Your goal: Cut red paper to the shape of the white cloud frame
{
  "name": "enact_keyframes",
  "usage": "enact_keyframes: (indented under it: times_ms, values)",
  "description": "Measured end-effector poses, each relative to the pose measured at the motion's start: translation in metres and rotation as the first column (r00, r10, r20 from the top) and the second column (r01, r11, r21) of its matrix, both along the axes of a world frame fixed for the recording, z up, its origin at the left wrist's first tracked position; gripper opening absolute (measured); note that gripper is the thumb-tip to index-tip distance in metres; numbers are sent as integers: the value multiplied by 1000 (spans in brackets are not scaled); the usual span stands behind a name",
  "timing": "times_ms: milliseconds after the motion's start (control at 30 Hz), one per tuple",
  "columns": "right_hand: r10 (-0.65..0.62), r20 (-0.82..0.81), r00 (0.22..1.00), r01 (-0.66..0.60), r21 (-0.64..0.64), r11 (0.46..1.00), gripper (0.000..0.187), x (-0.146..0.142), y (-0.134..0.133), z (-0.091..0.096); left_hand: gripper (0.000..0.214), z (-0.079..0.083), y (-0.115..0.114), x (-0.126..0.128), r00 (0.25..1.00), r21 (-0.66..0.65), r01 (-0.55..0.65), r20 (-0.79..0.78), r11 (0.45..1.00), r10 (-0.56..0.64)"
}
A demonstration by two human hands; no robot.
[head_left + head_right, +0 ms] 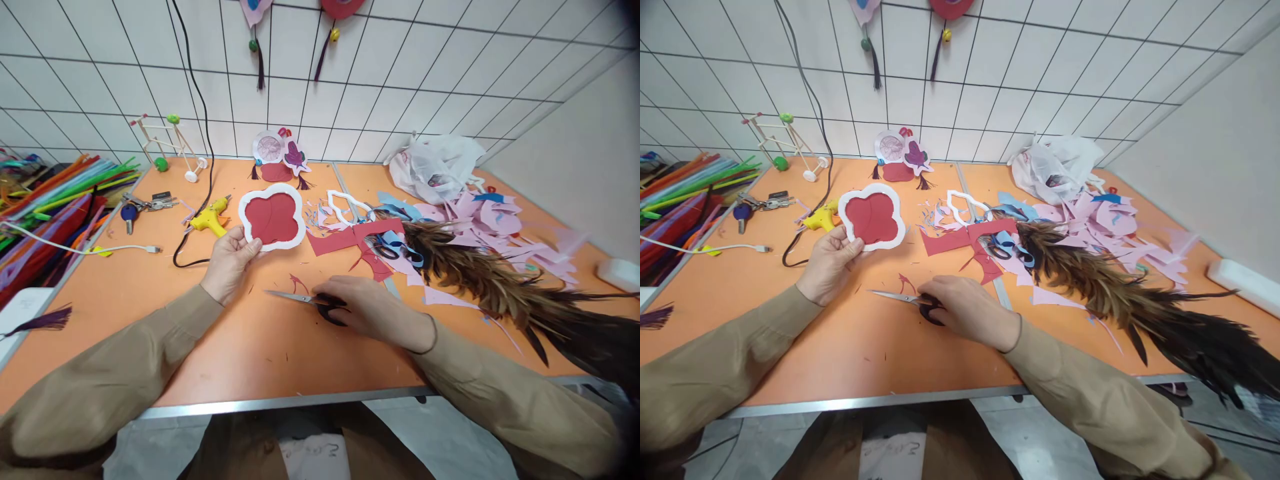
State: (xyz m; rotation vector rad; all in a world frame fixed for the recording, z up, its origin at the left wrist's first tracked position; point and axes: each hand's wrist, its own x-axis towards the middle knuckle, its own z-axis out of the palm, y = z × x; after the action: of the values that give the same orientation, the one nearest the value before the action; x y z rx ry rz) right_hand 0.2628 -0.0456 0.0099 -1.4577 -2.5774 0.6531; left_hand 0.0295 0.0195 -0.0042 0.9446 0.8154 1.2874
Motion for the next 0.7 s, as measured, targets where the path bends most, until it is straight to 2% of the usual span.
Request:
enact_keyframes:
  times_ms: [100, 167, 267, 367, 433, 500, 567, 700]
  values:
    - [47, 174, 984, -74, 149, 986, 18, -11, -1, -5, 38, 4, -5, 4, 997, -36, 25, 69, 999, -23]
    - [48, 210, 977, -84, 169, 982, 15, -17, 0, -4, 37, 5, -9, 6, 994, -57, 52, 97, 997, -47]
    - [68, 168, 983, -80, 71, 994, 22, -18, 6, -2, 35, 6, -15, 9, 988, -85, 92, 131, 992, -80]
    - [129, 34, 991, -127, -55, 990, 32, -14, 15, 0, 36, 6, -19, 11, 981, -109, 123, 161, 986, -104]
    - [118, -90, 989, -130, -136, 982, 37, -12, 20, 0, 36, 8, -22, 13, 976, -122, 135, 187, 983, -111]
    - [88, -165, 982, -115, -161, 980, 39, -11, 23, -2, 35, 9, -24, 14, 970, -129, 143, 215, 981, -113]
    - [106, -174, 979, -126, -111, 986, 39, -13, 22, -4, 34, 10, -25, 14, 966, -130, 149, 232, 980, -116]
    - [120, 10, 993, -120, 96, 988, 31, -17, 15, -9, 34, 10, -25, 13, 971, -119, 136, 215, 984, -108]
